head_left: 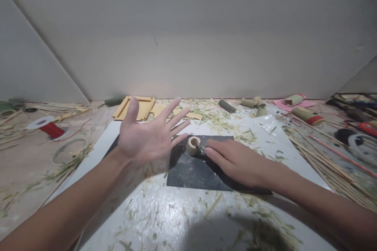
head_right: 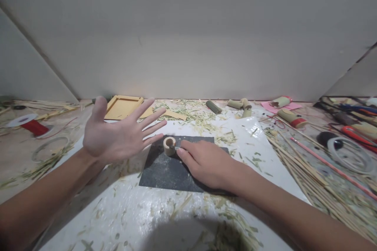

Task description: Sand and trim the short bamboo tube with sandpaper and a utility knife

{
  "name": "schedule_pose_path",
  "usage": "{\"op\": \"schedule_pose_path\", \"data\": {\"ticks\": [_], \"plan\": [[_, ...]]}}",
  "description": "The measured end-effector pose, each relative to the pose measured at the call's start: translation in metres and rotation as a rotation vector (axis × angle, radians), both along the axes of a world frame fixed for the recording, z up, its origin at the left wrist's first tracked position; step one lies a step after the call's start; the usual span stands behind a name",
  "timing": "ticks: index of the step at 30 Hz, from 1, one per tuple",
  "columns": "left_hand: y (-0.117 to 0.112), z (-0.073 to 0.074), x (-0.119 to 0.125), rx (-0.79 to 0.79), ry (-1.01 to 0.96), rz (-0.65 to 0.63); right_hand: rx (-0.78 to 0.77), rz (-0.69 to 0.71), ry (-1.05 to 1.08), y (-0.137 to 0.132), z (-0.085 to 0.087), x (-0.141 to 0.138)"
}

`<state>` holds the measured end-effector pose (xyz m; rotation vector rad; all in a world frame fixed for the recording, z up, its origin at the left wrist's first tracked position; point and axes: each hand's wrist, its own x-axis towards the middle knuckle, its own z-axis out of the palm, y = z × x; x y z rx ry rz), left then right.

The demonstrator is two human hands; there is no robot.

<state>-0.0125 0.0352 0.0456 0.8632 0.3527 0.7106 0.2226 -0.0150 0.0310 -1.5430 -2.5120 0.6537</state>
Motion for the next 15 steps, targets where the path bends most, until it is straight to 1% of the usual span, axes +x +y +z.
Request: {"op": "schedule_pose_path", "data": {"ticks": [3, 6, 9, 12, 13, 15], "plan": [[0.002, 0.000, -0.004, -0.004, 0.027, -0.027, 0.018, -0.001, 0.001, 0.001, -0.001, 0.000], [0.003, 0.002, -0.003, -0.032, 0.010, -0.042, 0.016, -0.002, 0.004, 0.002, 0.000, 0.000], [0.001, 0.006, 0.002, -0.031, -0.028, 0.030, 0.052, -0.034, 0.024, 0.001, 0.003, 0.000], [-0.006, 0.008, 0.011, -0.038, -0.096, 0.120, 0.170, -0.117, 0.124, 0.000, 0.009, -0.002], [-0.009, 0.008, 0.015, -0.050, -0.117, 0.127, 0.211, -0.137, 0.180, -0.001, 0.011, -0.004], [-0.015, 0.008, 0.025, -0.071, -0.139, 0.096, 0.268, -0.140, 0.300, 0.000, 0.015, -0.010]]}}
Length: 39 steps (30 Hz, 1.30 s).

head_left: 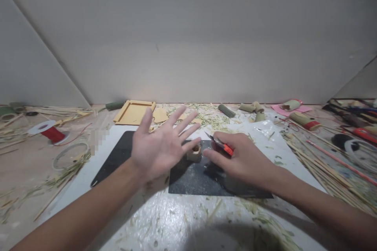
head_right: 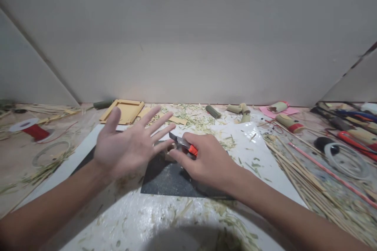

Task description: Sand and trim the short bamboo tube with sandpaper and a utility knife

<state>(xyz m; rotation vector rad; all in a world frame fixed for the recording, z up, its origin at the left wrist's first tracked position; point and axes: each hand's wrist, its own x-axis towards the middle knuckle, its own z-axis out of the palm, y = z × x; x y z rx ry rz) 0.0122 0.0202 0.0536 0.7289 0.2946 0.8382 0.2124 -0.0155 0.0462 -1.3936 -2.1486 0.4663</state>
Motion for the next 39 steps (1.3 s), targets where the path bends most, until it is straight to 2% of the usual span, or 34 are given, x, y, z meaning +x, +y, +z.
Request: {"op": "schedule_pose_path", "data": {"ticks": [3, 7, 16, 20, 25, 27, 30, 33, 36, 38, 39], "plan": [[-0.006, 0.002, 0.014, -0.013, 0.001, -0.029, 0.032, 0.037, 0.102, 0.004, 0.005, -0.013], [-0.006, 0.008, 0.025, -0.046, 0.015, -0.082, 0.061, -0.004, 0.131, 0.013, 0.010, -0.025], [-0.001, 0.012, 0.028, 0.005, -0.003, -0.122, -0.016, 0.058, 0.157, 0.014, 0.028, -0.020], [-0.004, 0.014, 0.029, -0.035, -0.041, -0.134, -0.077, 0.111, 0.149, 0.014, 0.028, -0.018], [-0.005, 0.011, 0.030, -0.120, -0.108, -0.142, 0.005, 0.000, 0.116, 0.011, 0.024, -0.022], [-0.004, 0.009, 0.030, -0.129, -0.132, -0.127, 0.022, 0.000, 0.117, 0.010, 0.023, -0.024], [-0.005, 0.008, 0.029, -0.153, -0.134, -0.099, -0.011, 0.054, 0.132, 0.014, 0.023, -0.022], [-0.006, 0.011, 0.027, -0.167, -0.101, -0.088, -0.130, 0.156, 0.204, 0.023, 0.021, -0.016], [0.000, 0.011, 0.024, -0.063, 0.019, -0.041, -0.249, 0.182, 0.275, 0.031, 0.016, -0.006], [0.007, 0.005, 0.018, 0.092, 0.210, 0.089, -0.291, 0.130, 0.259, 0.033, 0.011, 0.001], [0.011, 0.001, 0.014, 0.221, 0.332, 0.187, -0.306, 0.101, 0.240, 0.033, 0.008, 0.004]]}}
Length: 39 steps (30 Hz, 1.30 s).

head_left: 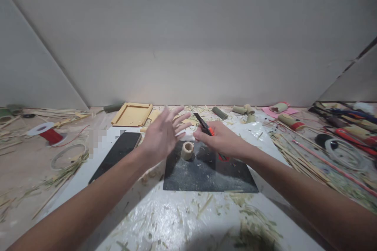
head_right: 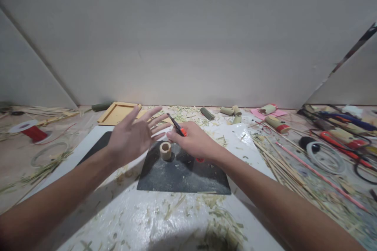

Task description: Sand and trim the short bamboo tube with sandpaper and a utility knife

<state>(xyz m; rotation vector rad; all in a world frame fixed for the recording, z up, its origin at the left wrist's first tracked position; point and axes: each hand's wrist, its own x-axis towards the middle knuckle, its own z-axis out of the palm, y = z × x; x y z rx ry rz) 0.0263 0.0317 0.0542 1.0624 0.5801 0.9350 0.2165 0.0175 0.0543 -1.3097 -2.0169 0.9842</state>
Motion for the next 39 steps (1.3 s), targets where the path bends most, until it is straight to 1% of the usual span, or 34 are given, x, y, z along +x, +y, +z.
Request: {"op": "schedule_pose_path", "data": {"ticks": [1, 2, 3, 4, 5, 7, 9, 10, 14, 18, 22, 28, 31, 35, 39], "plan": [[0.004, -0.005, -0.005, 0.163, 0.146, 0.066, -0.017, -0.019, -0.023, -0.001, -0.003, 0.003], [0.007, -0.011, -0.010, 0.319, 0.328, 0.076, -0.032, -0.029, -0.040, -0.002, -0.005, 0.005], [0.009, -0.016, -0.014, 0.428, 0.512, 0.032, -0.049, -0.018, -0.050, -0.004, -0.008, 0.007], [0.010, -0.022, -0.018, 0.503, 0.656, -0.003, -0.062, 0.010, -0.057, -0.006, -0.009, 0.009], [0.010, -0.026, -0.021, 0.561, 0.760, -0.044, -0.070, 0.047, -0.064, -0.009, -0.010, 0.010], [0.007, -0.032, -0.023, 0.664, 0.868, -0.104, -0.064, 0.114, -0.095, -0.014, -0.011, 0.012], [0.002, -0.034, -0.019, 0.721, 0.892, -0.180, -0.053, 0.144, -0.136, -0.019, -0.010, 0.013], [0.000, -0.034, -0.017, 0.733, 0.898, -0.181, -0.051, 0.149, -0.155, -0.021, -0.010, 0.014], [-0.004, -0.032, -0.010, 0.747, 0.900, -0.083, -0.080, 0.163, -0.197, -0.026, -0.009, 0.018], [-0.004, -0.030, -0.008, 0.779, 0.850, -0.115, -0.083, 0.158, -0.236, -0.027, -0.008, 0.021], [-0.009, -0.031, -0.009, 0.788, 0.878, -0.034, -0.034, 0.123, -0.373, -0.034, -0.007, 0.021], [-0.019, -0.035, -0.010, 0.836, 0.890, 0.003, 0.011, 0.150, -0.560, -0.049, -0.012, 0.018], [-0.019, -0.036, -0.011, 0.860, 0.832, -0.020, 0.050, 0.147, -0.627, -0.054, -0.015, 0.017], [-0.017, -0.037, -0.012, 0.846, 0.756, -0.065, 0.106, 0.150, -0.682, -0.057, -0.020, 0.017], [-0.018, -0.037, -0.011, 0.899, 0.722, -0.086, 0.133, 0.146, -0.728, -0.059, -0.026, 0.016]]}}
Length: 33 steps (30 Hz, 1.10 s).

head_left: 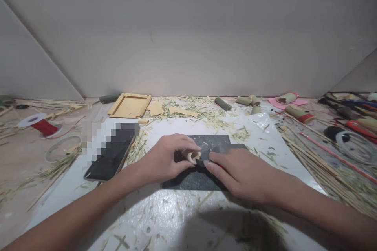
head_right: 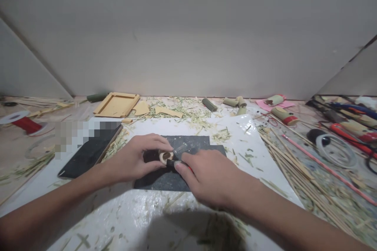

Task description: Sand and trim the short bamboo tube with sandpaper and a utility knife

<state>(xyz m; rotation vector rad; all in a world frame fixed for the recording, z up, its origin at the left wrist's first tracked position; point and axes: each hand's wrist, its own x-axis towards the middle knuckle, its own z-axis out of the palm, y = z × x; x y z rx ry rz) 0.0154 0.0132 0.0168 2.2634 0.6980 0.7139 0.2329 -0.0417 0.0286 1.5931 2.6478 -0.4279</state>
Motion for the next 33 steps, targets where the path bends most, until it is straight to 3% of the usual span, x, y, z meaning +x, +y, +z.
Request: {"op": "schedule_pose_path", "data": {"ticks": [33], "plan": [[-0.0062, -0.0085, 0.0013, 0.063, 0.024, -0.034, -0.034, -0.006, -0.022, -0.0084, -0.0029, -0.0027]]}}
